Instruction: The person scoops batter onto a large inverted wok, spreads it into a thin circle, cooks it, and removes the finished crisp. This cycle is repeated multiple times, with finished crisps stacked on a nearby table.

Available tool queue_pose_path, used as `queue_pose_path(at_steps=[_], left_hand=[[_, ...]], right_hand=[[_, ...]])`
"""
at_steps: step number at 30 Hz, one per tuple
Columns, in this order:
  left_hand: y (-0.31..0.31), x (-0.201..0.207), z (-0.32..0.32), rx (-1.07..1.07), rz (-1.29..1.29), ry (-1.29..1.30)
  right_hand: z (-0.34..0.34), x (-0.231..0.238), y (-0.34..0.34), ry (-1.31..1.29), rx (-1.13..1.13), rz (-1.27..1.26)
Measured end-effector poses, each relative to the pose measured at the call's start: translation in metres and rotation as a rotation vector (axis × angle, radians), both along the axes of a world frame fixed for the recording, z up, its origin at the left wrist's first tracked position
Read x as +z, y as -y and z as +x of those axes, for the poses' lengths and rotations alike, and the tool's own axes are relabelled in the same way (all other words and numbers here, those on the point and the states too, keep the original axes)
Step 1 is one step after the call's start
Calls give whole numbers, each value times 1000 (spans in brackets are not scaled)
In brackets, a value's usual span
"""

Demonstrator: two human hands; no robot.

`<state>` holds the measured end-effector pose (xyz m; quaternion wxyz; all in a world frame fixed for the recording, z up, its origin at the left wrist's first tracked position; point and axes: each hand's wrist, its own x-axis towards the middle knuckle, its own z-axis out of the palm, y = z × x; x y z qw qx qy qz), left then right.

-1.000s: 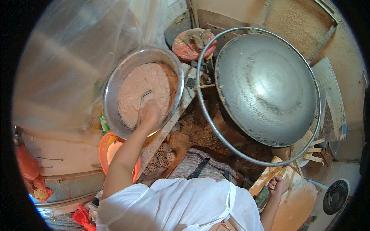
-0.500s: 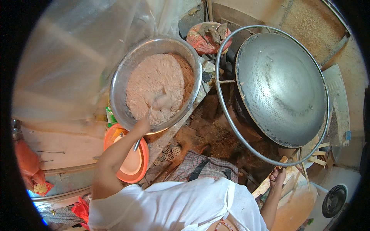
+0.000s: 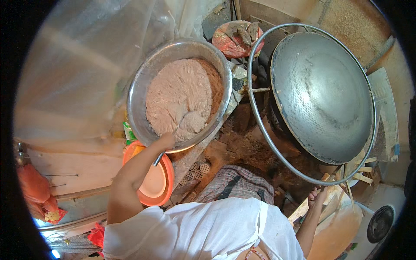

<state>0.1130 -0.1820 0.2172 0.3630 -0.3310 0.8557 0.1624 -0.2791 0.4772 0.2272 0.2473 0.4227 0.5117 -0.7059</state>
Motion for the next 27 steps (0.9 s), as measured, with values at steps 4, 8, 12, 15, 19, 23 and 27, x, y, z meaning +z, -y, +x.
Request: queue_pose_path(at_steps=[4,8,12,15,19,23,27], left_hand=[[-53,106,-29,791,354,22],[-71,105,-11,1325,846,-44],[-92,93,-32,1545,1326,-271],[-109,73,-39,1684,1943,-460],[-135,103,-57,1622,2273,-608],[-131,163,-76,1341,1988,-795],[-130,229,-123,1063,1272,-948]], right_hand=[[15,5,7,-21,-80,-30],[26,-2,18,-13,-129,-17],[29,-5,25,-120,-154,96],[27,-17,20,-246,-163,200],[23,14,40,-365,-272,408],[29,31,45,-530,-209,599],[46,39,67,-833,-128,480]])
